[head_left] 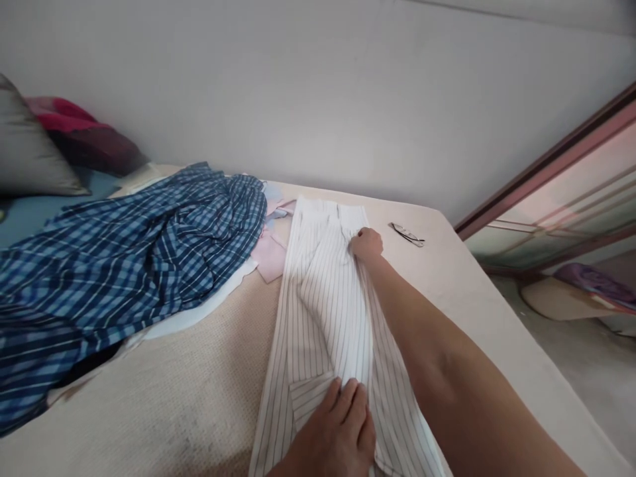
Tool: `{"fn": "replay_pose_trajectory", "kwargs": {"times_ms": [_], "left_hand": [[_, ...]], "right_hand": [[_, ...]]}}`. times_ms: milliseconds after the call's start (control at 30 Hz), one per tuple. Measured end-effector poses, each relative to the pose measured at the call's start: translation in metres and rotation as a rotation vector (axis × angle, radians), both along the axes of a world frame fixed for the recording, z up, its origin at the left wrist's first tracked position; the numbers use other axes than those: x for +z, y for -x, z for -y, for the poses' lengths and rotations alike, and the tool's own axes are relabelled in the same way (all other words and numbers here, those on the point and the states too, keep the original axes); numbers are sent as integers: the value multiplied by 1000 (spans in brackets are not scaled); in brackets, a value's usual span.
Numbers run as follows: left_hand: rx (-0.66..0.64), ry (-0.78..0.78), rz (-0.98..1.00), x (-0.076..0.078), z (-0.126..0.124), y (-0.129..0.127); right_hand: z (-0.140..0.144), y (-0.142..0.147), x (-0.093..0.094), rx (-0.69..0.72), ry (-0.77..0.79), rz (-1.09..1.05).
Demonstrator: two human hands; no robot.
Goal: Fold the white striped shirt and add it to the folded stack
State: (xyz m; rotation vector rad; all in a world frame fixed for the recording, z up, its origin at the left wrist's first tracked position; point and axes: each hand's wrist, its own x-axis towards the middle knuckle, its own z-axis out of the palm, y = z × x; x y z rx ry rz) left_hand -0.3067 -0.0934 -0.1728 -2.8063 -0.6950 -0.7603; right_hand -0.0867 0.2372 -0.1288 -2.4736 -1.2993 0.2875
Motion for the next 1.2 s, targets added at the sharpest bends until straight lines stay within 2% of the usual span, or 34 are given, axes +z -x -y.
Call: {"fn": "replay_pose_trajectory", "kwargs": {"times_ms": [67, 133, 200, 267, 367, 433, 567, 700, 833, 900, 967, 1067, 1200], "left_hand": [[4, -10, 5, 2, 0, 0], [-7, -26, 11, 5, 0, -1], [-17, -26, 16, 7, 1, -2], [-15, -14, 23, 8, 3, -3], [0, -3, 17, 10, 5, -4], [-19, -14, -11, 12, 5, -3], [-51, -11, -63, 19, 4, 0], [-57, 19, -82, 19, 6, 0], [-47, 34, -108, 20, 8, 0], [-53, 76, -131, 23, 8, 2], [-64, 133, -142, 24, 7, 3], [-66, 178, -119, 18, 6, 0], [-68, 165, -16, 9, 5, -8]], "right_hand": [[11, 10, 7, 1, -30, 52], [32, 26, 15, 88, -88, 132], [62, 48, 21, 306, -140, 179], [93, 71, 26, 595, -131, 123], [126, 97, 31, 956, 59, -17], [135, 108, 34, 1043, 206, -31], [130, 116, 40, 1048, 335, 61], [123, 117, 35, 1052, 289, 39], [132, 117, 29, 988, 250, -61], [145, 115, 30, 934, 165, -91], [162, 111, 28, 880, -2, -52], [185, 106, 12, 915, -178, 80], [199, 106, -18, 986, -89, 173]]}}
